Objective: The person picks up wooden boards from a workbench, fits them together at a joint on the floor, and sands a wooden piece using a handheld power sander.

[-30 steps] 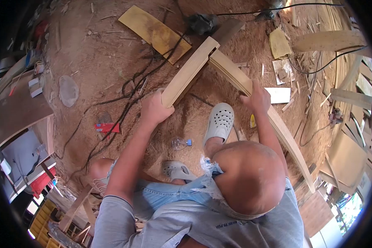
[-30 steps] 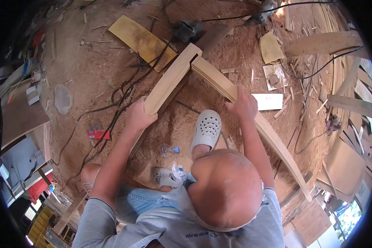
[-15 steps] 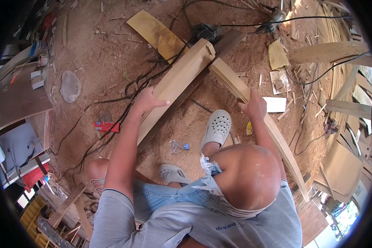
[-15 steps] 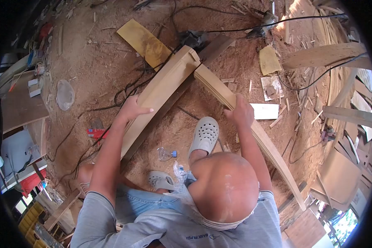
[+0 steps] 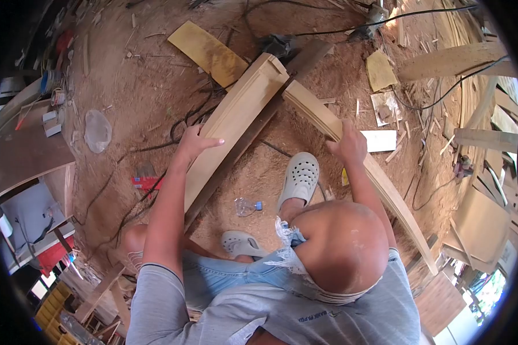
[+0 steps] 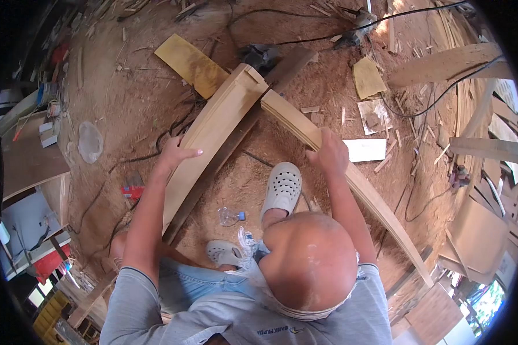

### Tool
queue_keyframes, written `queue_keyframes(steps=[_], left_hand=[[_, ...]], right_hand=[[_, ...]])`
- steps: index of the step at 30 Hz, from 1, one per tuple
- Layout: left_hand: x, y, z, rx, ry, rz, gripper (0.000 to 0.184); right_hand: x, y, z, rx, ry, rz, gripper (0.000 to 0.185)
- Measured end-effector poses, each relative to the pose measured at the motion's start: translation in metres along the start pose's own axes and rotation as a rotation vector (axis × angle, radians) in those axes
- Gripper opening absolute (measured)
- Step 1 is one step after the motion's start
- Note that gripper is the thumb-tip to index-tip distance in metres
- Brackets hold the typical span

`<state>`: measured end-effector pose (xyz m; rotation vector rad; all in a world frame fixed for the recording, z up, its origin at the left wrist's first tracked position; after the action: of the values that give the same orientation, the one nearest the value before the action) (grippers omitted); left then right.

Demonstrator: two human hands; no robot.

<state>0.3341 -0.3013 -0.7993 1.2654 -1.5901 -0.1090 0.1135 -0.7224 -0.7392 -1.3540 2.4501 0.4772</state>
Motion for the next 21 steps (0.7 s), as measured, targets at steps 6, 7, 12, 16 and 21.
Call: queue_keyframes(steps=[6, 7, 12, 16, 21], left_hand=[[0.002, 0.002, 0.002, 0.011, 0.052, 0.003, 0.068], [-0.001, 0.0, 0.003, 0.012, 0.048, -0.001, 0.067], [0.016, 0.013, 0.002, 0.042, 0.036, 0.004, 0.066], [0.008, 0.01, 0.004, 0.076, -0.104, 0.036, 0.067], [0.023, 0.024, 0.008, 0.16, -0.339, 0.012, 0.07]], right_hand=[[-0.002, 0.0, -0.003, -0.02, -0.002, 0.017, 0.063], [-0.002, -0.002, -0.002, -0.036, 0.001, 0.028, 0.063], [-0.003, -0.004, -0.001, -0.063, 0.018, 0.081, 0.064], [-0.002, -0.002, 0.001, -0.032, 0.01, 0.059, 0.064], [-0.002, -0.001, 0.0, -0.043, 0.014, 0.058, 0.065]])
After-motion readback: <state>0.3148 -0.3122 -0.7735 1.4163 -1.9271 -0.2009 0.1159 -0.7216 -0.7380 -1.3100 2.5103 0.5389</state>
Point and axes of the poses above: each hand's wrist, its own y-axis away from the middle knuckle, its own z-axis out of the palm, x = y × z, the point moved 5 cm from there along -y, towards the middle knuckle, and after that the axes turned 13 degrees about -y, right-handed, at the moved point
